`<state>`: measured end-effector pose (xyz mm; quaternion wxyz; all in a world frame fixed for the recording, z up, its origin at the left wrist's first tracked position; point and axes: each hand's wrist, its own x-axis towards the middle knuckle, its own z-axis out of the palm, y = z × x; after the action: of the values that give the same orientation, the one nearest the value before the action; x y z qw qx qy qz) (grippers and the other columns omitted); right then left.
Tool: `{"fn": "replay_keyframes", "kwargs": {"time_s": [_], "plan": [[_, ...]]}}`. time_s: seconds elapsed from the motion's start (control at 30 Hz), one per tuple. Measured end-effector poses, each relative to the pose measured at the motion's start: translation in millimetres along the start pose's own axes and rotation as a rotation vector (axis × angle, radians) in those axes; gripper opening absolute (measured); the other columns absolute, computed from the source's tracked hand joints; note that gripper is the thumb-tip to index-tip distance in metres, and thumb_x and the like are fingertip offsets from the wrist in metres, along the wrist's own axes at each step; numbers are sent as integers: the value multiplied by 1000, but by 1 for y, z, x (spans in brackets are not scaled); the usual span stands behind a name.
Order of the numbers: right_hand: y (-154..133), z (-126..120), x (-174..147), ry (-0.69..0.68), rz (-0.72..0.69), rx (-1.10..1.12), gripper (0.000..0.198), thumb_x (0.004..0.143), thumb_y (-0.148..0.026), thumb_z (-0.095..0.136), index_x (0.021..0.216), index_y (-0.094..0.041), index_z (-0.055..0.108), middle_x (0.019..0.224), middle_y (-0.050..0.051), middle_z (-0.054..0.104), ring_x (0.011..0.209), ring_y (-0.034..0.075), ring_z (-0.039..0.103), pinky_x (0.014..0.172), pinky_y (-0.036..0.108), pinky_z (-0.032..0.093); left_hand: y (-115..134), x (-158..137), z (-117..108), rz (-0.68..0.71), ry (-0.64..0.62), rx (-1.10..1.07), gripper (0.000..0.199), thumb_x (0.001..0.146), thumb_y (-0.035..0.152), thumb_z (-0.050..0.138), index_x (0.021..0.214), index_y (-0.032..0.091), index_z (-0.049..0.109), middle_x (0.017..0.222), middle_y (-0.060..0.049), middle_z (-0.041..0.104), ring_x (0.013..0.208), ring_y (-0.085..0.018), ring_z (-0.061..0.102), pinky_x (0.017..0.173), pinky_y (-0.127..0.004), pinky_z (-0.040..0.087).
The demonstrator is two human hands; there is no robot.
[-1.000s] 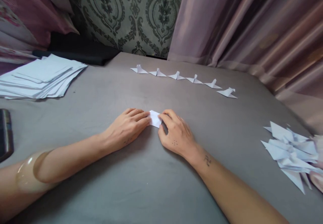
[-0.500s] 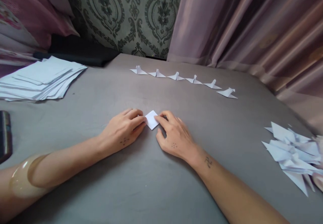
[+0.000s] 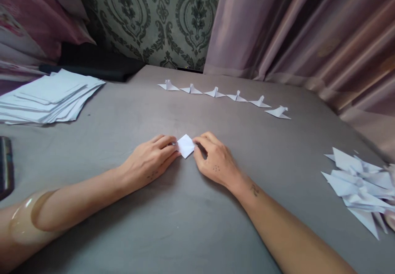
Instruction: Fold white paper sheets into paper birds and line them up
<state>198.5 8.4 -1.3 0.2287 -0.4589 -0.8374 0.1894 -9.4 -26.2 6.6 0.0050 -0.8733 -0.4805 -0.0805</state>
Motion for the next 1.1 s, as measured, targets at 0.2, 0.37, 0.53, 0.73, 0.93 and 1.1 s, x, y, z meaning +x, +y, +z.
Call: {"fn": "replay_keyframes", "kwargs": {"time_s": [0.2, 0.37, 0.53, 0.73, 0.93, 1.1], "plan": [[1, 1, -1, -26, -86, -43, 29, 92, -20, 47, 115, -25, 64, 110, 4, 62, 79, 14, 60, 73, 27, 47, 1, 1, -1, 39, -31, 31, 30, 98, 20, 38, 83, 13, 63, 93, -10, 64, 85, -22, 58, 75, -34, 52], [-1, -1, -1, -40, -80, -102, 31, 93, -21, 45, 116, -27, 64, 111, 5, 62, 76, 14, 60, 70, 27, 47, -1, 2, -4, 56, -68, 49, 24, 96, 14, 38, 94, 14, 62, 95, -10, 64, 87, -22, 57, 74, -33, 52], [-4, -1, -1, -45, -69, -130, 34, 90, -18, 45, 117, -26, 64, 111, 5, 61, 76, 14, 60, 69, 28, 47, -7, 5, -2, 200, -73, 76, 24, 95, 8, 38, 93, 12, 62, 102, -12, 63, 98, -23, 56, 81, -33, 51], [-6, -1, -1, -53, -59, -133, 39, 82, -15, 50, 118, -24, 62, 112, 4, 60, 76, 14, 59, 69, 28, 47, -12, 8, 4, 238, -15, 108, 26, 96, 10, 35, 93, 11, 61, 96, -12, 63, 91, -22, 57, 71, -32, 50], [-1, 3, 0, 11, -120, -212, 23, 92, -27, 50, 108, -25, 66, 107, 3, 63, 70, 12, 57, 62, 27, 42, -14, 10, 8, 84, 84, -89, 29, 100, 21, 33, 93, 13, 60, 91, -9, 63, 84, -20, 58, 73, -32, 50], [-2, 2, -2, 33, -249, -365, 30, 99, -27, 39, 102, -23, 68, 97, 4, 64, 68, 12, 56, 59, 27, 38, -14, 7, 10, 45, 125, -208, 26, 95, 37, 48, 96, 14, 59, 99, -10, 61, 90, -21, 57, 80, -35, 50]]}}
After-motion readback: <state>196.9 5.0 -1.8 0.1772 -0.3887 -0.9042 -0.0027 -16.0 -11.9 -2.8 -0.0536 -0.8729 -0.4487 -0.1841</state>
